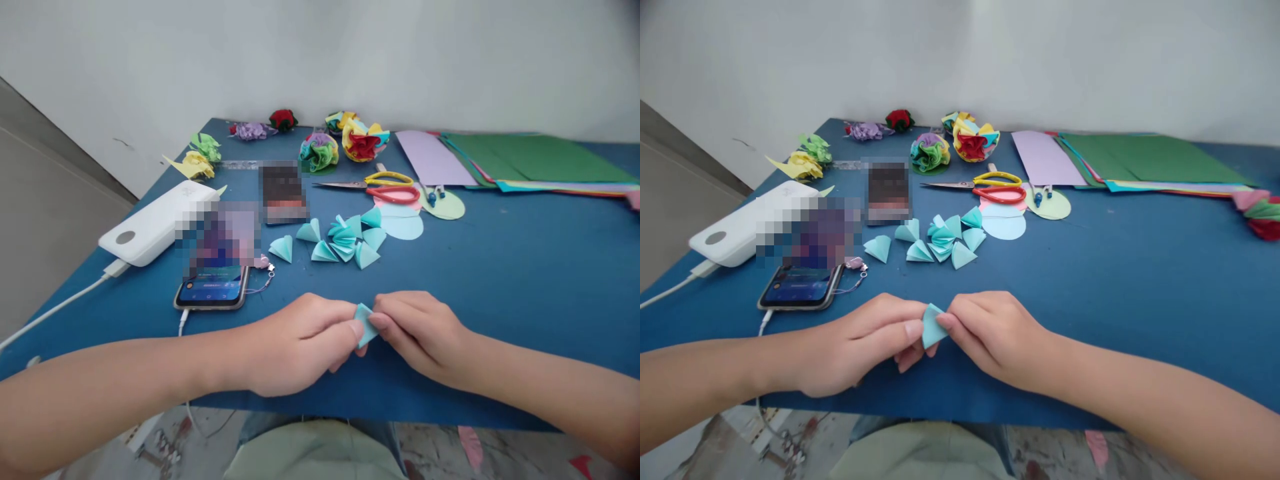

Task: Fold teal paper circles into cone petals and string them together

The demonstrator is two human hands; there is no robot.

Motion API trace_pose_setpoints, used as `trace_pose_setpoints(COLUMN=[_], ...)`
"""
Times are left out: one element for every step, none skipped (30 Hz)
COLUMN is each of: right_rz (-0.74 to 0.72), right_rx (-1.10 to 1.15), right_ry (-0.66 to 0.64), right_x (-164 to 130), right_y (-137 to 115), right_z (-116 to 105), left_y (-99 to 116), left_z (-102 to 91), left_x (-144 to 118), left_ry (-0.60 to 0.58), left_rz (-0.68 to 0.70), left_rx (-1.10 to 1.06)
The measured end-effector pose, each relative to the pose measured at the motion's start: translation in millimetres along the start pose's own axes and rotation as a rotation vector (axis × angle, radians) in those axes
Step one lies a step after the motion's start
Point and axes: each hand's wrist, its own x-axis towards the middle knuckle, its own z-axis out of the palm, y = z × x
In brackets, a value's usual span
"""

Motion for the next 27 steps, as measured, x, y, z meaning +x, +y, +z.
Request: trace_pose_setpoints(right_rz=[-0.005, -0.011, -0.014, -0.016, -0.017, -0.018, -0.02, -0.02, -0.018, -0.01, 0.006, 0.028, 0.051, 0.073, 0.091, 0.105, 0.117, 0.13, 0.146, 0.163, 0.178, 0.189, 0.194, 0.196, 0.197, 0.201, 0.208], right_rx=[-0.01, -0.022, -0.036, -0.047, -0.055, -0.06, -0.059, -0.054, -0.043, -0.026, -0.003, 0.023, 0.054, 0.086, 0.115, 0.138, 0.152, 0.157, 0.155, 0.151, 0.154, 0.166, 0.188, 0.212, 0.235, 0.255, 0.27], right_ry=[0.013, 0.023, 0.028, 0.029, 0.027, 0.024, 0.02, 0.017, 0.014, 0.006, -0.01, -0.032, -0.058, -0.081, -0.094, -0.091, -0.074, -0.048, -0.024, -0.007, -0.002, -0.008, -0.024, -0.047, -0.075, -0.102, -0.121], right_x=[0.3, 0.6, 0.7, 0.7, 0.7, 0.5, 0.4, 0.2, 0.1, 0.1, 0.2, 0.3, 0.4, 0.6, 0.8, 1.1, 1.4, 1.8, 2.3, 2.8, 3.3, 3.8, 4.3, 4.8, 5.2, 5.6, 6.0], right_y=[0.4, 0.7, 0.9, 1.1, 1.1, 1.0, 0.8, 0.5, 0.0, -0.5, -1.0, -1.6, -2.0, -2.4, -2.7, -2.8, -2.7, -2.7, -2.6, -2.6, -2.8, -3.1, -3.6, -4.2, -4.9, -5.5, -5.9], right_z=[0.7, 1.4, 1.9, 2.3, 2.5, 2.5, 2.3, 1.8, 1.1, 0.3, -0.7, -1.7, -2.6, -3.3, -3.8, -3.8, -3.5, -2.9, -2.2, -1.6, -1.1, -1.0, -1.3, -1.9, -2.6, -3.4, -4.1], left_y=[-1.2, -2.4, -3.5, -4.5, -5.1, -5.5, -5.8, -5.9, -6.1, -6.3, -6.7, -7.3, -7.9, -8.5, -9.1, -9.6, -10.0, -10.4, -10.7, -11.0, -11.4, -11.8, -12.4, -13.0, -13.6, -14.2, -14.8], left_z=[0.9, 1.9, 2.8, 3.6, 4.2, 4.6, 4.8, 4.9, 4.9, 4.7, 4.5, 4.2, 3.9, 3.5, 3.1, 2.8, 2.6, 2.6, 2.7, 2.9, 3.2, 3.5, 3.8, 3.9, 3.8, 3.6, 3.3], left_x=[-0.1, -0.1, 0.0, 0.2, 0.5, 0.6, 0.8, 0.9, 0.9, 1.0, 1.1, 1.3, 1.5, 1.9, 2.3, 2.8, 3.3, 3.7, 4.1, 4.3, 4.3, 4.1, 3.8, 3.5, 3.2, 3.0, 3.0], left_ry=[0.02, 0.042, 0.064, 0.074, 0.076, 0.072, 0.065, 0.06, 0.06, 0.061, 0.067, 0.073, 0.081, 0.09, 0.097, 0.1, 0.102, 0.105, 0.116, 0.129, 0.149, 0.167, 0.157, 0.135, 0.103, 0.081, 0.067], left_rz=[0.012, 0.016, 0.018, 0.015, 0.017, 0.023, 0.03, 0.039, 0.053, 0.072, 0.094, 0.115, 0.134, 0.149, 0.155, 0.151, 0.142, 0.129, 0.117, 0.106, 0.099, 0.093, 0.075, 0.055, 0.027, 0.004, -0.007], left_rx=[0.035, 0.068, 0.093, 0.111, 0.125, 0.138, 0.151, 0.165, 0.181, 0.195, 0.206, 0.216, 0.222, 0.224, 0.22, 0.21, 0.196, 0.182, 0.171, 0.16, 0.153, 0.14, 0.11, 0.068, 0.024, -0.023, -0.047])
